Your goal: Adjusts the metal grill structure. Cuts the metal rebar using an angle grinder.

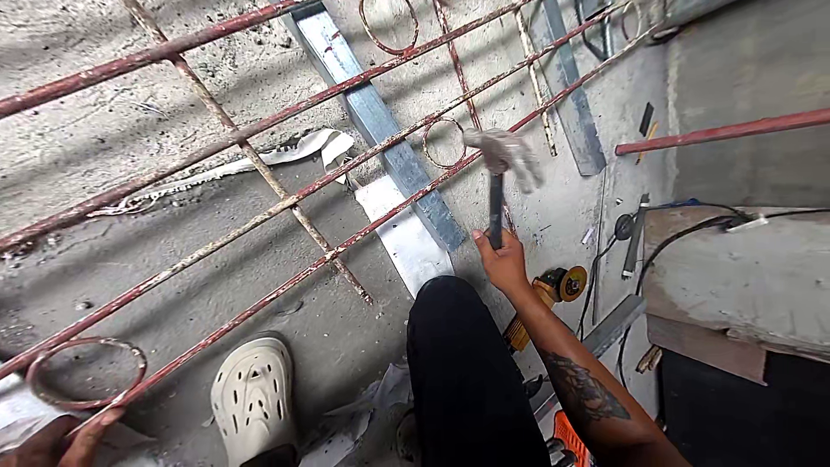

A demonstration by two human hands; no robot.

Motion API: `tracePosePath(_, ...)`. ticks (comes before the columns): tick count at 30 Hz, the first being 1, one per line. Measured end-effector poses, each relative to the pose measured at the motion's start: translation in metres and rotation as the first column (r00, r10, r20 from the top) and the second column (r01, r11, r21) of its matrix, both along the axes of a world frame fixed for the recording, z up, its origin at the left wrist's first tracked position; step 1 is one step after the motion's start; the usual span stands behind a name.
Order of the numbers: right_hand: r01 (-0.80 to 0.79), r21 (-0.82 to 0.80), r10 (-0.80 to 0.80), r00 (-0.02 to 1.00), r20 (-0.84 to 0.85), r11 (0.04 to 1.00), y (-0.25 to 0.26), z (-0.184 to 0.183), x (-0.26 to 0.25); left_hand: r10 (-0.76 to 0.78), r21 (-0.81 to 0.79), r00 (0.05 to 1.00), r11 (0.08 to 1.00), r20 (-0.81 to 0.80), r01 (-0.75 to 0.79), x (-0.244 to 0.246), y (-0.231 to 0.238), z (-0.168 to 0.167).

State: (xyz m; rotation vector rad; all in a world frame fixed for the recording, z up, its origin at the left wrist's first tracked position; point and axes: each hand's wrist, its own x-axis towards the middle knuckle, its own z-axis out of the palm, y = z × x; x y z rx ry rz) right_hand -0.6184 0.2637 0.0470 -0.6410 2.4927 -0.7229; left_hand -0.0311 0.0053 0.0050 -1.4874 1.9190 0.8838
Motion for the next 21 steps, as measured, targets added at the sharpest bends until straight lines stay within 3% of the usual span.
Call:
tracePosePath(3,-0.006,0.181,-0.009,0.997,0.083,0.983,-0.006,0.007,-0.003,0.037,-0.026,0.998,0.999,-0.044,-0.038,0.009,0.003,-0.009)
tracePosePath(8,0.107,-0.002,-0.107,0.994,0.000,0.994,-0.014,0.022,0.003,0.079,-0.044,0.991,0.995,-0.108,-0.084,0.023,0.009,-0.027)
tracePosePath(11,0.078,-0.066,-0.080,0.997,-0.024,0.995,-0.017,0.018,0.005,0.107,-0.018,0.981,0.994,-0.164,-0.112,0.000,0.013,-0.004)
tracePosePath(13,0.017,0.091,-0.019,1.000,0.020,0.996,-0.019,0.014,0.004,0.058,-0.055,0.940,0.995,-0.337,-0.081,0.000,0.013,-0.002)
tracePosePath(16,-0.037,0.336,0.002,0.995,0.104,0.941,-0.027,0.014,0.002,0.199,0.042,0.936,0.980,-0.291,-0.196,-0.031,0.009,0.024)
tracePosePath(21,0.012,0.307,-0.044,0.994,0.097,0.952,-0.018,0.008,0.007,0.211,0.045,0.939,0.977,-0.272,-0.207,-0.031,0.007,0.022)
